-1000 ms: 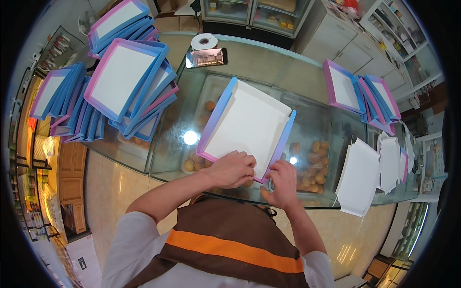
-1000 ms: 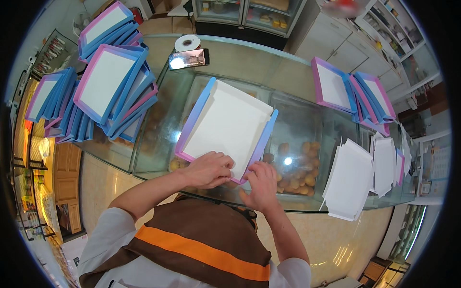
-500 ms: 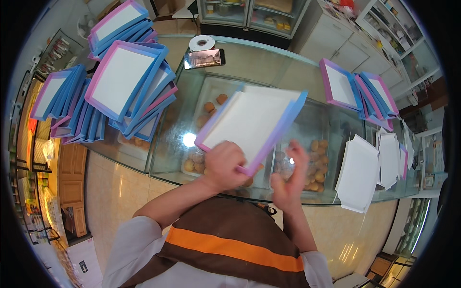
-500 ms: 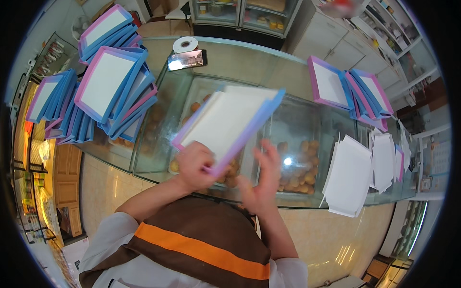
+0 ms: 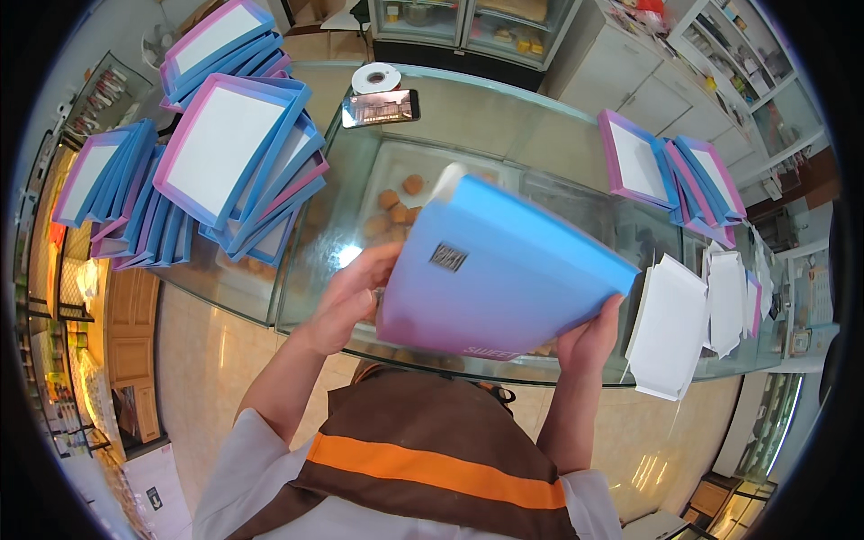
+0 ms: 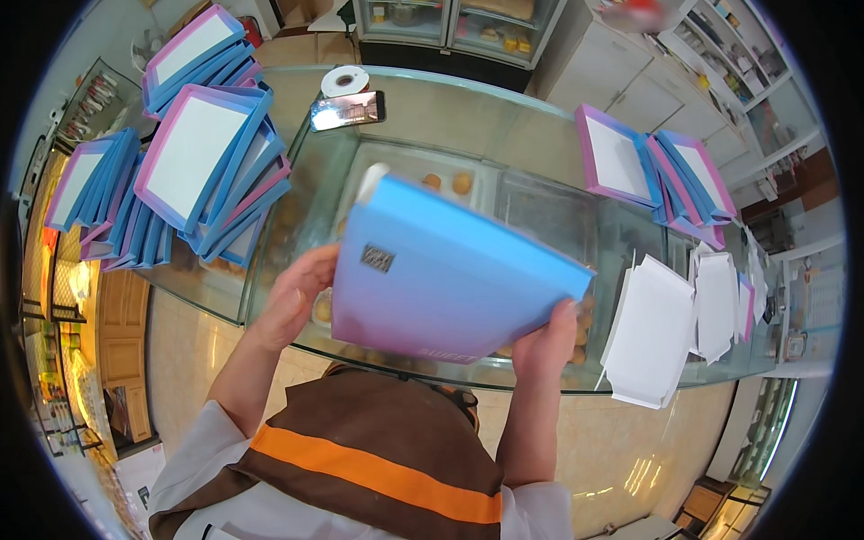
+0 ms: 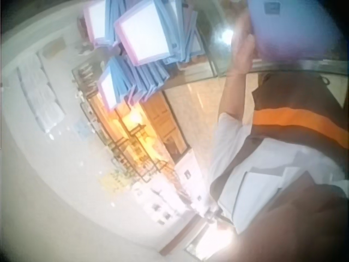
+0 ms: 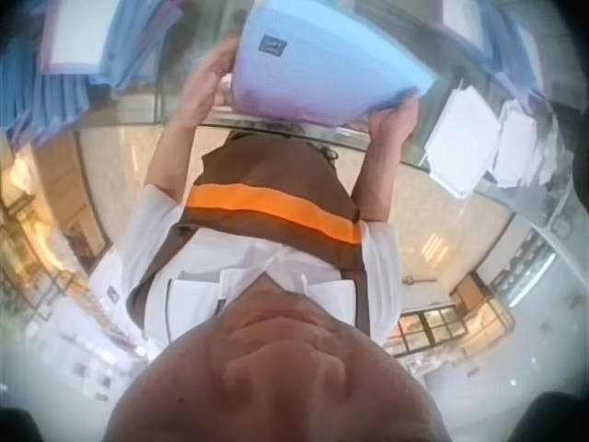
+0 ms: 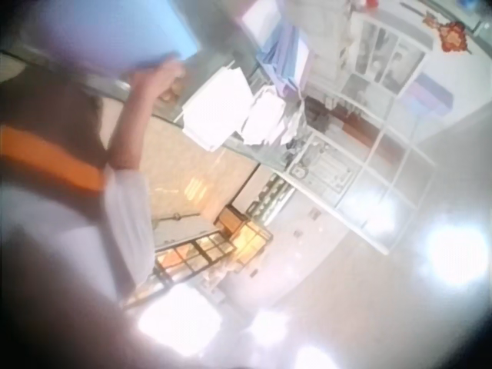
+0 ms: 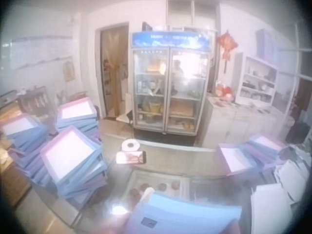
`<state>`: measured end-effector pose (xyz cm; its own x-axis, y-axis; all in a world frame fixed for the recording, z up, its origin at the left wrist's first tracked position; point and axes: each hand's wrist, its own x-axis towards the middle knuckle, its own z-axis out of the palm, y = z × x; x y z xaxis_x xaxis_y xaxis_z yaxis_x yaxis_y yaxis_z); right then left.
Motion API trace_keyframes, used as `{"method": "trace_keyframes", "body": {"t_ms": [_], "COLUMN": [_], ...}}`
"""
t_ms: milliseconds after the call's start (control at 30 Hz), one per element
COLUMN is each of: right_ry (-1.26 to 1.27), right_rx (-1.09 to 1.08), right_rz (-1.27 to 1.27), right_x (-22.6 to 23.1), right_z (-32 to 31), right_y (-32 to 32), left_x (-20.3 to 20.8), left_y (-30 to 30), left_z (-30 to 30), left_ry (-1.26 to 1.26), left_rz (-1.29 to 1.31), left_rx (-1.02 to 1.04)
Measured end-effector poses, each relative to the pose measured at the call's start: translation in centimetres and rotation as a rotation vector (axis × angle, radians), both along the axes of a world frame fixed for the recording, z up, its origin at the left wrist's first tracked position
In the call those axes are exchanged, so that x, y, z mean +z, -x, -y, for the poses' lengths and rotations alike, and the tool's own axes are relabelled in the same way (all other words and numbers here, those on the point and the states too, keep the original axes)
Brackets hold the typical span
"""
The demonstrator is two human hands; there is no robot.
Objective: The person repeatedly assembles small trays by inserting white inserts into pink and blue frames. The person alternates between pink and blue frames, snaps the inserts into place, and stacks the completed trays on the counter.
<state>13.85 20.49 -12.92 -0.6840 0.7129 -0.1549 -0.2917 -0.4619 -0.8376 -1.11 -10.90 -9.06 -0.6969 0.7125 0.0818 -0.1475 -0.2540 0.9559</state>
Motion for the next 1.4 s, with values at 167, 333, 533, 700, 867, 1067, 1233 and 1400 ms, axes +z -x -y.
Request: {"method": "trace_keyframes", "body": {"t_ms": [167, 333, 533, 700, 867, 1067, 1233, 1400], "right_ry": [-0.176, -0.302, -0.38, -0.527, -0.619, -0.442, -0.511, -0.526], "right_rx": [0.149, 0.374, 0.104, -0.16, -0.273, -0.048, -0.17, -0.178], "right_rz": [-0.008, -0.129, 0.273, 0.22, 0.181, 0.123, 0.1, 0.092], "right_x": [-1.6, 2.8, 5.7, 5.7, 4.6, 5.4, 5.5, 5.6], "right_z": [0.8, 1.8, 4.8, 6.2, 6.3, 5.8, 7.6, 7.9], "right_y": [-2.1, -3.2, -2.0, -1.0, -1.7, -2.8, -2.4, -2.2], "left_x": [2.6, 3.4, 1.5, 1.1, 0.2, 0.9, 2.4, 2.2], "left_y": [-1.4, -2.7, -3.6, -4.7, -4.8, -4.6, -4.6, -4.8], "left_z": [-1.6, -2.2, -2.4, -4.3, -4.7, -3.6, -4.1, -4.4], "left_ry": [0.196, 0.201, 0.232, 0.029, -0.058, 0.001, 0.078, 0.082], "left_rz": [-0.165, -0.148, -0.186, -0.169, -0.292, -0.046, 0.043, -0.098], "left_rx": [0.186, 0.226, 0.228, 0.5, 0.605, 0.516, 0.513, 0.549]}}
